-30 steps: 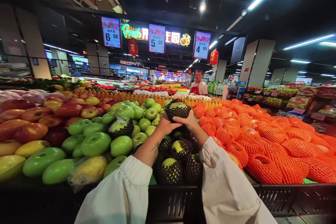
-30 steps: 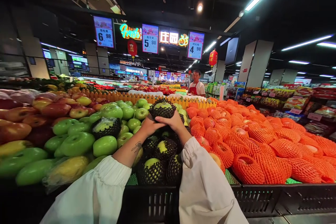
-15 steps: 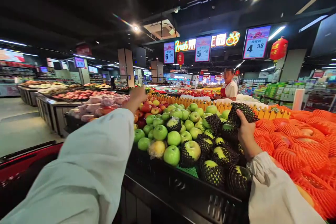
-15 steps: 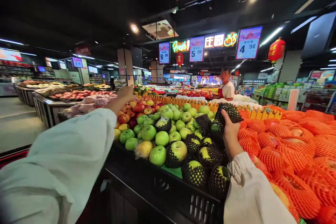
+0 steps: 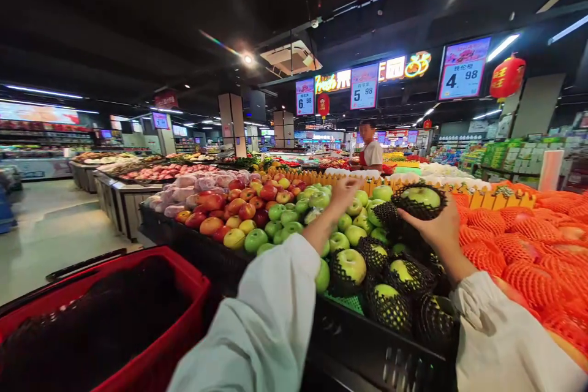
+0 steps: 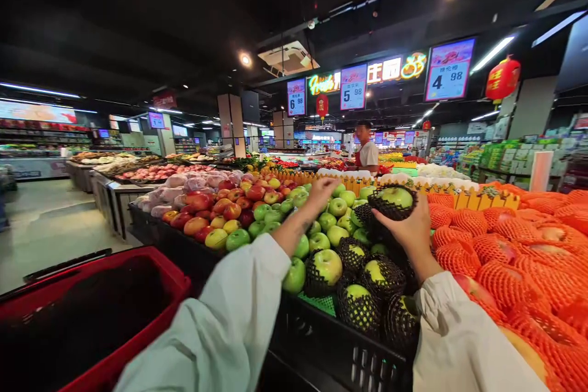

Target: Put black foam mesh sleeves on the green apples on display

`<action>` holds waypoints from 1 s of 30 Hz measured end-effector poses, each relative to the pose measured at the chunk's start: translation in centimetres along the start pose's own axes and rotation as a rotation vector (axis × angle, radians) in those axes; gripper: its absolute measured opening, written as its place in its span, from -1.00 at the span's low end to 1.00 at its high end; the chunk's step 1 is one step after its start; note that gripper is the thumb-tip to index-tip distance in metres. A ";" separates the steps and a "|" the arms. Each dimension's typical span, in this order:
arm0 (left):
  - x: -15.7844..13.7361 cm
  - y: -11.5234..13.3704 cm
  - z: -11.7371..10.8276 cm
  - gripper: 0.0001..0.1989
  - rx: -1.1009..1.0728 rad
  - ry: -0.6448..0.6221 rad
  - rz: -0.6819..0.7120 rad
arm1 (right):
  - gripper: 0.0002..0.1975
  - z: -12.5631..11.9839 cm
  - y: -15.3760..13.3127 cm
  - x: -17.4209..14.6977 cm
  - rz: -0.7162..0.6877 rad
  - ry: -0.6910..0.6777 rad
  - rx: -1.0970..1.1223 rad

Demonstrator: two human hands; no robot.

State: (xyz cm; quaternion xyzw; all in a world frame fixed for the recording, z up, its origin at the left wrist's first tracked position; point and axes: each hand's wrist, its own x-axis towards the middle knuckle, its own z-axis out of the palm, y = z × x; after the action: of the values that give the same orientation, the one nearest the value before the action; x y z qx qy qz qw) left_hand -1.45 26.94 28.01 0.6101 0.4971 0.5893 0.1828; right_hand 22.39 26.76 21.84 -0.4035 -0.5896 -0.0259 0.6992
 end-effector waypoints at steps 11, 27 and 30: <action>-4.4 0.7 10.3 -0.05 -0.671 -0.360 -0.126 | -0.20 0.4 0.9 0.6 -0.334 -0.199 -0.164; 1.6 0.7 2.0 0.33 0.184 0.011 -0.030 | 0.26 0.3 1.0 -0.1 -0.143 -0.413 -0.403; 6.2 -0.2 -3.7 0.31 0.434 0.225 -0.149 | 0.15 0.4 0.3 -0.4 0.067 -0.520 -0.666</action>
State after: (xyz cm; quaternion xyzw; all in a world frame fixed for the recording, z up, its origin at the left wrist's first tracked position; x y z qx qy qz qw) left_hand -6.01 30.75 32.09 0.5275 0.6726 0.5179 0.0342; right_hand 22.13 27.08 21.35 -0.6194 -0.6924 -0.0895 0.3590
